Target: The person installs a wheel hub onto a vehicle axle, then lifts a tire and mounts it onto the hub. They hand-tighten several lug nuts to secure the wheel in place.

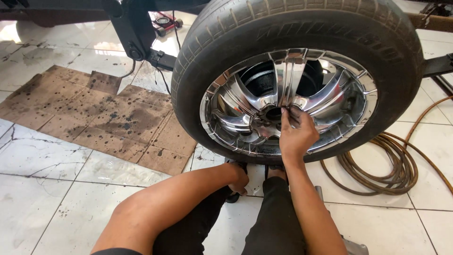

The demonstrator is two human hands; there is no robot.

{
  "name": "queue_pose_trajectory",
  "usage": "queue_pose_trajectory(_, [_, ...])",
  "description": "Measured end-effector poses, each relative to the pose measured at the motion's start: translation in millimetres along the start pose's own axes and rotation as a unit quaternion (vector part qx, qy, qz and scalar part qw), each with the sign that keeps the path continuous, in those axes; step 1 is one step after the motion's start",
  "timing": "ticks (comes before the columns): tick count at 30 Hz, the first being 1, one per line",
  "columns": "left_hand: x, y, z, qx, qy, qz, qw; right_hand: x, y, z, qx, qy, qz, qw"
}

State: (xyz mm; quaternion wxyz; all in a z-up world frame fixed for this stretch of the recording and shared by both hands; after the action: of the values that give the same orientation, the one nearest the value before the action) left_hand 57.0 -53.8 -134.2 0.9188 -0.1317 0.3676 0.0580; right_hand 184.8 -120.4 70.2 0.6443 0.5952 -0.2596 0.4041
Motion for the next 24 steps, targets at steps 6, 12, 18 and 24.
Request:
queue_pose_trajectory(6, [-15.4, -6.6, 6.8, 0.017, 0.010, 0.022, 1.000, 4.3, -2.9, -1.2, -0.016, 0.040, -0.066, 0.997])
queue_pose_trajectory(12, [-3.1, -3.4, 0.6, 0.021, 0.024, 0.009, 0.999, 9.5, 9.7, 1.8, -0.073, 0.101, -0.084, 0.989])
queue_pose_trajectory(18, [-5.4, -5.0, 1.9, 0.037, 0.028, 0.008, 0.999, 8.8, 8.2, -0.6, -0.091, 0.080, -0.029, 0.992])
queue_pose_trajectory(24, [3.0, 0.3, -2.5, 0.032, 0.015, -0.005, 0.999, 8.0, 1.3, -10.6, -0.173, 0.134, -0.048, 0.975])
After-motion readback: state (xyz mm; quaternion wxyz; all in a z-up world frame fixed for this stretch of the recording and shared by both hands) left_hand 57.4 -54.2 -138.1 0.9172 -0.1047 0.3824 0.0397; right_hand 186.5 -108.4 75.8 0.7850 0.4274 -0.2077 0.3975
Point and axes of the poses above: each hand's wrist, its own x-axis towards the middle knuckle, its own z-axis out of the back of the hand, y = z × x, the point moved 4 cm from there along x, towards the middle knuckle, and after that the axes turned 7 degrees about -x, right-handed, at the moved point
